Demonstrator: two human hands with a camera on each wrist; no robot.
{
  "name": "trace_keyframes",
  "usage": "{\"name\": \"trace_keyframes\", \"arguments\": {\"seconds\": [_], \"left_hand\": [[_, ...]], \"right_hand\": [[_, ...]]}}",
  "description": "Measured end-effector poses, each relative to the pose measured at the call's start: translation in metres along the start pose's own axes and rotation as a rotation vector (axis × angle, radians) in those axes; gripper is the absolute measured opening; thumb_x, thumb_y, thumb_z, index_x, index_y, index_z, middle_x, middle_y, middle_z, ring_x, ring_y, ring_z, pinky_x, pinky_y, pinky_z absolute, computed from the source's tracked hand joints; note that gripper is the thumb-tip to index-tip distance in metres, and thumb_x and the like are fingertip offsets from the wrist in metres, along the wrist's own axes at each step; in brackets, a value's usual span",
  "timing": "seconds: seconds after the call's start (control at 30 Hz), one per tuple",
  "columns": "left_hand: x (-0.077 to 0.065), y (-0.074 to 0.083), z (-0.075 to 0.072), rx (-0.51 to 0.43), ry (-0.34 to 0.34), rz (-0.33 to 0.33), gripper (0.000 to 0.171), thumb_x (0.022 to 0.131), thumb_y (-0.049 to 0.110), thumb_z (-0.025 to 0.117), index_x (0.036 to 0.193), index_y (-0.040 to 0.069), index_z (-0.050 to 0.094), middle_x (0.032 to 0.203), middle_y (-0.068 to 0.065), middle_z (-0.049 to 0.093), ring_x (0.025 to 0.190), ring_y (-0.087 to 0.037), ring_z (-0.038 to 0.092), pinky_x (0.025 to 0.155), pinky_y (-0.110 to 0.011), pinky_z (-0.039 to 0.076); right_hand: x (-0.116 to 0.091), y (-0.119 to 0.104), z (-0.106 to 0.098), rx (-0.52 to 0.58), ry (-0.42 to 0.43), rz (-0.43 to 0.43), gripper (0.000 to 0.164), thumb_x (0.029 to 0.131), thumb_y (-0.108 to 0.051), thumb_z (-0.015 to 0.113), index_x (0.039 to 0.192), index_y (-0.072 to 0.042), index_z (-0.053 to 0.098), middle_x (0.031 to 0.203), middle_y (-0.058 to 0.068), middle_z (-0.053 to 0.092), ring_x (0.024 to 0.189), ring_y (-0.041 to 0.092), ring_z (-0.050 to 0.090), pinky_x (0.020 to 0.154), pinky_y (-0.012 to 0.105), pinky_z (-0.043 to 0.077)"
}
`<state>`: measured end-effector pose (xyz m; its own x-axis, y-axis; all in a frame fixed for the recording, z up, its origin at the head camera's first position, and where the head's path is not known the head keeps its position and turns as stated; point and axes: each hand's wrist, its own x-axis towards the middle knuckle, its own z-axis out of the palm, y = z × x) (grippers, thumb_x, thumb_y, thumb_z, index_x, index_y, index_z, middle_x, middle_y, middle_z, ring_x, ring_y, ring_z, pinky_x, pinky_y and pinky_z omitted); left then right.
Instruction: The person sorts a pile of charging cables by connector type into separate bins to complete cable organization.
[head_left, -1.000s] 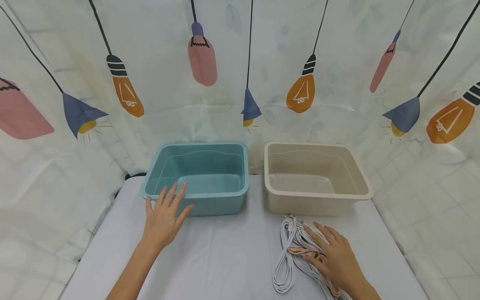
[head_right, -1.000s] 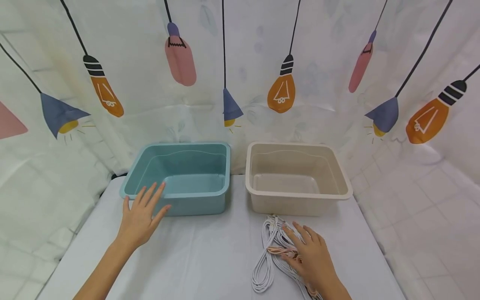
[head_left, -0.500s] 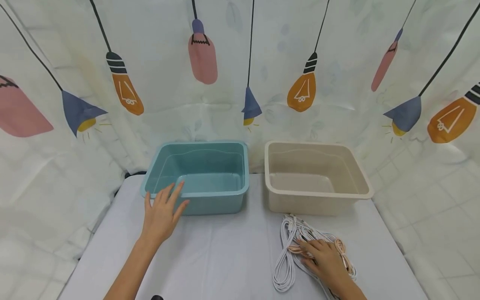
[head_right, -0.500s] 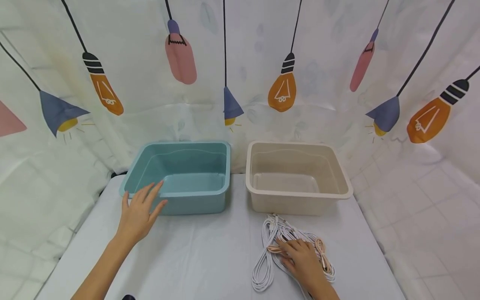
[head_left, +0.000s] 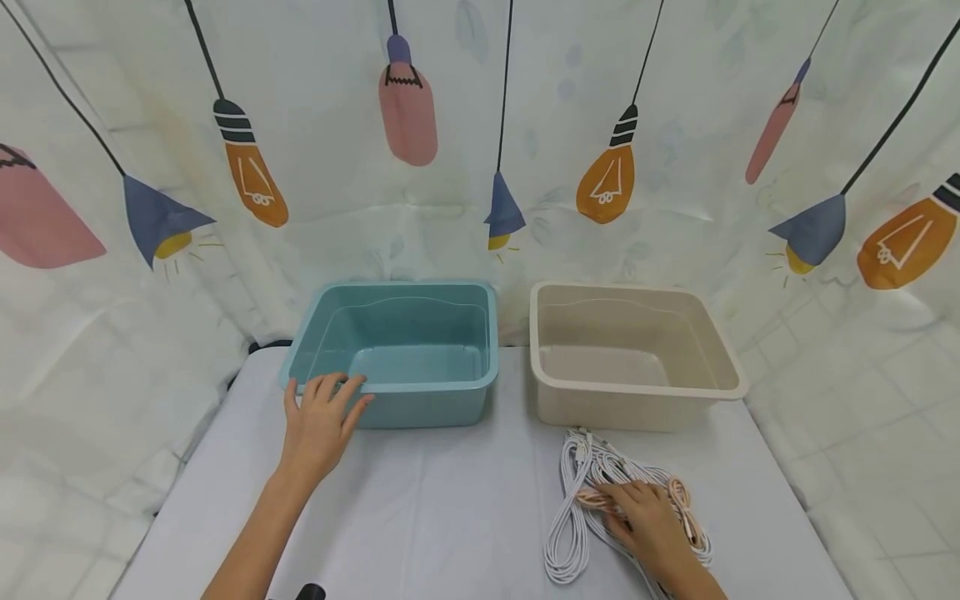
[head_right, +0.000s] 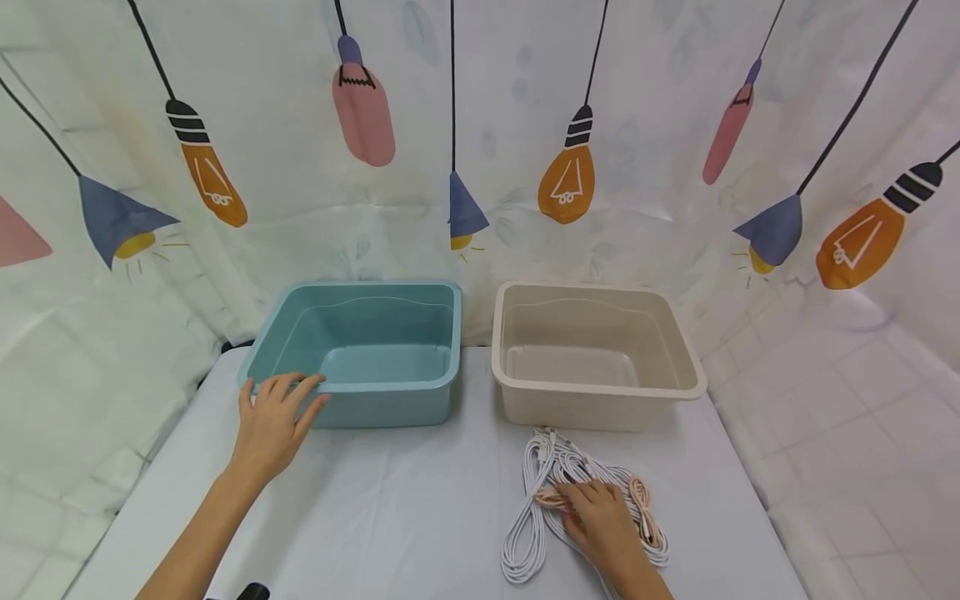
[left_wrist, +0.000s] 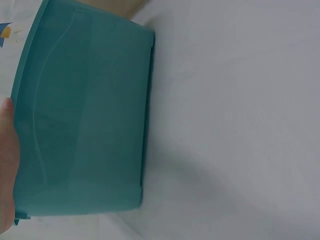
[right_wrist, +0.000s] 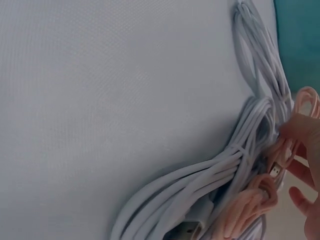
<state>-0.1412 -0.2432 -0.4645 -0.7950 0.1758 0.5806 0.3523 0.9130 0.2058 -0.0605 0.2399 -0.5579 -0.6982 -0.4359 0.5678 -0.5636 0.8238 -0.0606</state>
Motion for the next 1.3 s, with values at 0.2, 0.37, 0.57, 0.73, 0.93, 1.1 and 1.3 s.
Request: {"name": "trace_keyframes", "arguments": {"seconds": [0.2,0.37,0.57,0.73,0.93,1.1,1.3], "left_hand": [[0.003,-0.001,-0.002,0.015,0.011,0.02,0.034,0.088,0.016,0.082,0.12,0.008,0.074,0.113,-0.021,0.069,0.112,-0.047,0.06,0.105,-0.082,0.031],[0.005,-0.001,-0.005,0.0,-0.003,0.012,0.031,0.087,0.015,0.083,0.116,0.008,0.075,0.11,-0.019,0.069,0.109,-0.046,0.061,0.102,-0.08,0.033],[0.006,-0.001,-0.007,-0.001,-0.016,0.0,0.027,0.089,0.018,0.083,0.113,0.008,0.077,0.107,-0.016,0.07,0.105,-0.044,0.062,0.099,-0.077,0.035],[0.007,-0.001,-0.008,-0.003,-0.022,-0.002,0.026,0.089,0.019,0.083,0.112,0.008,0.078,0.104,-0.015,0.071,0.103,-0.043,0.061,0.097,-0.076,0.036],[0.007,-0.002,-0.009,-0.01,-0.009,0.007,0.027,0.087,0.018,0.084,0.111,0.007,0.079,0.102,-0.015,0.072,0.101,-0.043,0.062,0.097,-0.076,0.037],[0.007,-0.002,-0.011,-0.028,-0.006,0.001,0.03,0.085,0.017,0.085,0.112,0.006,0.081,0.101,-0.015,0.074,0.1,-0.043,0.063,0.097,-0.077,0.037],[0.008,0.0,-0.012,-0.053,-0.027,-0.026,0.03,0.086,0.017,0.084,0.114,0.005,0.081,0.103,-0.016,0.075,0.102,-0.043,0.062,0.1,-0.078,0.035]], "right_hand": [[0.007,-0.003,-0.008,0.037,0.006,-0.026,0.052,0.061,-0.01,0.094,0.109,-0.011,0.075,0.092,-0.002,0.076,0.081,0.015,0.066,0.07,0.036,0.056],[0.018,-0.004,-0.015,0.035,-0.009,-0.06,0.053,0.062,-0.009,0.093,0.111,-0.007,0.075,0.093,0.0,0.076,0.081,0.016,0.067,0.07,0.033,0.058],[0.033,-0.002,-0.024,0.062,0.015,-0.103,0.055,0.061,-0.008,0.091,0.113,-0.007,0.073,0.086,-0.003,0.073,0.072,0.013,0.061,0.06,0.027,0.053],[0.046,-0.003,-0.031,0.082,0.029,-0.127,0.055,0.062,-0.008,0.088,0.114,-0.007,0.071,0.08,-0.004,0.07,0.067,0.012,0.058,0.055,0.026,0.049],[0.06,-0.004,-0.037,0.096,0.009,-0.118,0.053,0.065,-0.007,0.088,0.116,-0.007,0.072,0.082,-0.006,0.07,0.069,0.009,0.057,0.056,0.021,0.048],[0.071,-0.007,-0.041,0.105,-0.003,-0.119,0.055,0.066,-0.006,0.091,0.117,-0.006,0.071,0.087,0.002,0.072,0.072,0.013,0.063,0.057,0.022,0.052],[0.087,-0.01,-0.048,0.124,-0.006,-0.127,0.054,0.068,-0.006,0.091,0.118,-0.003,0.071,0.091,0.007,0.073,0.073,0.017,0.064,0.058,0.028,0.054]]}}
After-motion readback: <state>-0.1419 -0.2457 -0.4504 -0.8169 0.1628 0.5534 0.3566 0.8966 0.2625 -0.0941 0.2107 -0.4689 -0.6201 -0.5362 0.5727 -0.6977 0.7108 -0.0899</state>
